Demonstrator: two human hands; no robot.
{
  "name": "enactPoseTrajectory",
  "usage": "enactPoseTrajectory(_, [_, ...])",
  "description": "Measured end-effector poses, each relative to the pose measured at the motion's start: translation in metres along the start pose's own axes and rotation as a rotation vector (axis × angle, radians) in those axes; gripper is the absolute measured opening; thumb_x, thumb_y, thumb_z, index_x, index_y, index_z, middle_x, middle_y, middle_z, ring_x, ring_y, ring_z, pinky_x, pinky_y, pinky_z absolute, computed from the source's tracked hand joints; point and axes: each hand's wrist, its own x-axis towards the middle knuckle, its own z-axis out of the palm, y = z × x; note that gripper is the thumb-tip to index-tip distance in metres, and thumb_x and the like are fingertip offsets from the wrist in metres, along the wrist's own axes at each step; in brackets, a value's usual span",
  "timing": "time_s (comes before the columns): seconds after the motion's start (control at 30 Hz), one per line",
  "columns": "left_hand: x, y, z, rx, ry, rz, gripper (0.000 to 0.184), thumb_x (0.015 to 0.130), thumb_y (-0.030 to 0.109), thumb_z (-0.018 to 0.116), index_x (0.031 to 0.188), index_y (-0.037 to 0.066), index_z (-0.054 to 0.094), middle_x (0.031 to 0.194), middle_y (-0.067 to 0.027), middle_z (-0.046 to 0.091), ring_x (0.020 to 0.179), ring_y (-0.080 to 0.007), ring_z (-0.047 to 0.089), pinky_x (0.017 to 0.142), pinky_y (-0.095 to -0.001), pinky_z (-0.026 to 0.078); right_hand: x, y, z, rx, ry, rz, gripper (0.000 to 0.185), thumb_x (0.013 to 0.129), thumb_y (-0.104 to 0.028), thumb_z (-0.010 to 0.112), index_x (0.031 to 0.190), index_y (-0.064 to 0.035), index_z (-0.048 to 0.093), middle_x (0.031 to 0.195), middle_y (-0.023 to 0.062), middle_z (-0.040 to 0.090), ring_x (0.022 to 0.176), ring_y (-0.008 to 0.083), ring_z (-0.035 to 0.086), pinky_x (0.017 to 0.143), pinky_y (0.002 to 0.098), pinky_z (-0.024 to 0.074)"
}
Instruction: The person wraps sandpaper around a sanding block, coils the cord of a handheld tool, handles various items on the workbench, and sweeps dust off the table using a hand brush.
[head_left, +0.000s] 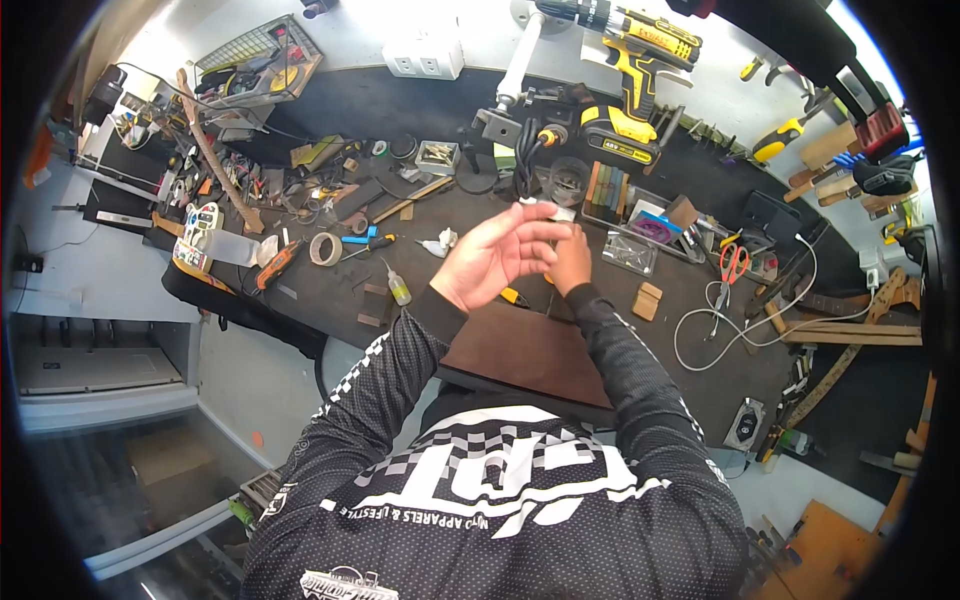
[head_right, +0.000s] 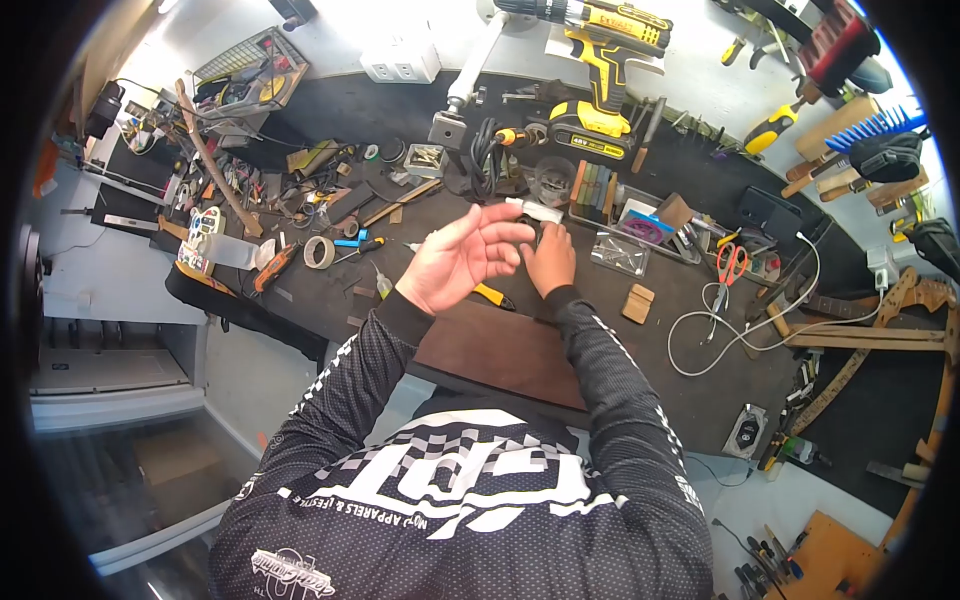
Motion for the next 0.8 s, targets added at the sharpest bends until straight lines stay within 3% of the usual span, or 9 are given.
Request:
enactPoseTrajectory(0.2, [-0.044, -0.028, -0.014, 0.161, -0.015, -0.092, 0.058, 0.119, 0.041, 0.055, 0.159, 0.0, 0.052, 0.145, -0.0189, 0.072, 0.116, -0.0234, 0.075, 0.105, -0.0408, 0.06, 0.034, -0.019, 0.035, -0.187, -0.049, 0.189, 0.057, 0.087, -0.035, 0.093, 0.126, -0.0049, 0.065, 0.131, 0.0167, 0.068, 0.125, 0.0385, 0.068, 0.101, 0.0545, 0.0548])
enactPoseTrajectory(0.3, [-0.074, -0.049, -0.038, 0.291, 0.165, -0.214, 0.058, 0.118, 0.041, 0.06, 0.159, 0.001, 0.051, 0.143, -0.0176, 0.072, 0.118, -0.023, 0.074, 0.106, -0.0416, 0.06, 0.035, -0.019, 0.047, -0.205, 0.002, 0.179, 0.053, 0.087, -0.035, 0.093, 0.123, -0.0058, 0.067, 0.126, 0.0143, 0.07, 0.123, 0.0362, 0.069, 0.1, 0.0534, 0.0545])
enactPoseTrajectory(0.4, [-0.09, -0.076, -0.087, 0.293, 0.408, -0.313, 0.062, 0.116, 0.044, 0.062, 0.16, 0.003, 0.047, 0.143, -0.0167, 0.07, 0.119, -0.0248, 0.073, 0.106, -0.0434, 0.06, 0.022, -0.02, 0.05, 0.05, -0.042, 0.111, 0.051, 0.087, -0.032, 0.092, 0.121, -0.0047, 0.066, 0.114, 0.0131, 0.072, 0.111, 0.0353, 0.071, 0.094, 0.0514, 0.0559])
enactPoseTrajectory(0.47, [-0.092, -0.093, -0.113, 0.211, 0.641, -0.292, 0.063, 0.115, 0.047, 0.063, 0.16, 0.006, 0.045, 0.145, -0.0163, 0.069, 0.119, -0.0263, 0.073, 0.106, -0.0449, 0.06, 0.004, -0.025, 0.051, 0.556, -0.197, 0.104, 0.047, 0.09, -0.028, 0.092, 0.119, -0.0017, 0.065, 0.098, 0.0094, 0.069, 0.088, 0.0218, 0.068, 0.081, 0.0392, 0.0575])
enactPoseTrajectory(0.6, [-0.068, -0.097, -0.139, 0.195, 0.708, -0.182, 0.051, 0.117, 0.05, 0.059, 0.148, 0.01, 0.051, 0.142, -0.0138, 0.067, 0.112, -0.0249, 0.071, 0.099, -0.0427, 0.06, -0.029, -0.057, 0.024, 0.916, -0.63, 0.137, 0.048, 0.096, -0.022, 0.089, 0.129, 0.0009, 0.063, 0.105, 0.0032, 0.066, 0.092, 0.0095, 0.061, 0.084, 0.0291, 0.0556])
enactPoseTrajectory(0.63, [-0.061, -0.1, -0.152, 0.181, 0.654, -0.118, 0.048, 0.117, 0.047, 0.059, 0.146, 0.01, 0.053, 0.133, -0.0107, 0.069, 0.106, -0.0217, 0.07, 0.093, -0.0396, 0.06, -0.03, -0.057, 0.022, 0.961, -0.708, 0.17, 0.044, 0.095, -0.012, 0.085, 0.131, 0.001, 0.063, 0.112, 0.0046, 0.067, 0.095, 0.011, 0.064, 0.086, 0.0293, 0.056])
enactPoseTrajectory(0.73, [-0.042, -0.096, -0.168, 0.253, 0.671, -0.069, 0.042, 0.116, 0.043, 0.062, 0.141, 0.01, 0.058, 0.124, -0.0082, 0.07, 0.102, -0.0191, 0.07, 0.09, -0.0371, 0.059, -0.005, -0.039, 0.015, 0.724, -0.694, -0.033, 0.043, 0.093, -0.001, 0.076, 0.134, -0.0003, 0.063, 0.117, 0.0047, 0.067, 0.096, 0.0127, 0.066, 0.088, 0.0309, 0.0568])
enactPoseTrajectory(0.77, [-0.035, -0.094, -0.163, 0.196, 0.681, -0.081, 0.036, 0.114, 0.039, 0.064, 0.136, 0.01, 0.061, 0.116, -0.0071, 0.07, 0.098, -0.0175, 0.07, 0.088, -0.0347, 0.059, 0.009, -0.032, 0.02, 0.722, -0.697, 0.088, 0.044, 0.091, 0.007, 0.068, 0.133, -0.0043, 0.066, 0.12, 0.0025, 0.069, 0.101, 0.0156, 0.066, 0.094, 0.032, 0.0559])
enactPoseTrajectory(0.8, [-0.025, -0.096, -0.159, 0.245, 0.684, -0.078, 0.035, 0.113, 0.038, 0.065, 0.134, 0.01, 0.062, 0.115, -0.0073, 0.07, 0.098, -0.0171, 0.07, 0.087, -0.0341, 0.059, 0.023, -0.011, 0.043, 0.641, -0.576, -0.016, 0.04, 0.093, 0.007, 0.065, 0.131, -0.0037, 0.068, 0.117, 0.0046, 0.071, 0.101, 0.0165, 0.067, 0.093, 0.0328, 0.0558])
